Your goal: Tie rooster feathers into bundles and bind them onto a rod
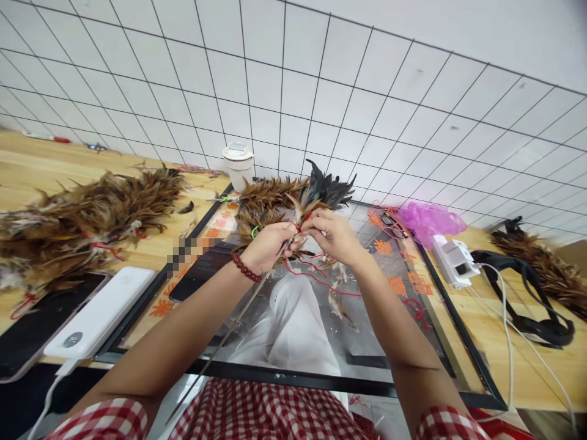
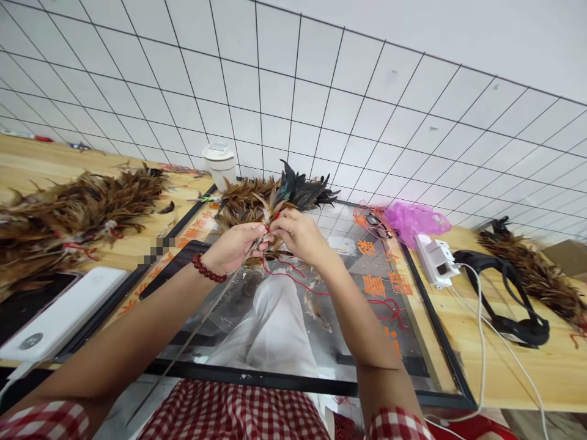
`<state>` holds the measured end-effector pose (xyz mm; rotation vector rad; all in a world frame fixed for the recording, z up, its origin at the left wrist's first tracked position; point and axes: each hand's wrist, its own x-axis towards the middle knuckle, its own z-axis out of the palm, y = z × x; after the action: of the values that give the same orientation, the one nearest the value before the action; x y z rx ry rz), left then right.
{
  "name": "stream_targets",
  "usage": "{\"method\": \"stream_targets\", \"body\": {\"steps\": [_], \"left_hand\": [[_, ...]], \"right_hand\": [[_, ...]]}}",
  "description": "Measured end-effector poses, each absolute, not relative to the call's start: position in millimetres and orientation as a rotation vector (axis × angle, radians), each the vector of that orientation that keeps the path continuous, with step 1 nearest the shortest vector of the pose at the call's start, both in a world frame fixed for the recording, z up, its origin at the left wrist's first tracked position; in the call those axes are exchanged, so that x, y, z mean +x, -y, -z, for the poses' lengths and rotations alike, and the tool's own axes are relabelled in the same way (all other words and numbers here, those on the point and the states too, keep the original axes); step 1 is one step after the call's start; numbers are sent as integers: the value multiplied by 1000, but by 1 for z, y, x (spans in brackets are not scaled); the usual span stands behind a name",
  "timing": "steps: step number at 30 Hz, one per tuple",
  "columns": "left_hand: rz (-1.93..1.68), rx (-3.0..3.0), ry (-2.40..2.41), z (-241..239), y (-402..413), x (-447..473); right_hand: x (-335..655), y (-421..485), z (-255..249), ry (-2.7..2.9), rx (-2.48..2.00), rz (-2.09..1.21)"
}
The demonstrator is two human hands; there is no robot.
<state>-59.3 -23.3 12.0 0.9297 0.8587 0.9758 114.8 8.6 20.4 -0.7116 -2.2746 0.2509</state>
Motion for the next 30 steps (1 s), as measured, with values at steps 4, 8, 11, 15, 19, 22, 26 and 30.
{"method": "stream_targets", "body": {"steps": [4, 8, 11, 15, 19, 22, 26, 30], "left_hand": [[-985, 1076, -924, -10, 28, -53], [-1023, 1116, -1002, -7, 31, -47], [-1046, 1150, -1009, -2, 31, -45], [-1084, 1181, -983, 4, 30, -44], [-1068, 1096, -1039, -2, 28, -45], [-1071, 1087, -1033, -12, 28, -45], [-1074, 1149, -1047, -22, 25, -44], [-1068, 1230, -1115, -22, 21, -51]], "right_hand": [[114, -5, -14, 2191, -751, -205], [111, -1, -6, 2105, -786, -276], [109, 2, -2, 2041, -805, -303], [110, 1, 1, 2000, -834, -337], [111, -8, 14, 1559, -987, -565], [105, -7, 30, 1244, -898, -1127], [100, 8, 43, 1251, -652, -1872], [121, 12, 36, 1248, -791, -1841]]}}
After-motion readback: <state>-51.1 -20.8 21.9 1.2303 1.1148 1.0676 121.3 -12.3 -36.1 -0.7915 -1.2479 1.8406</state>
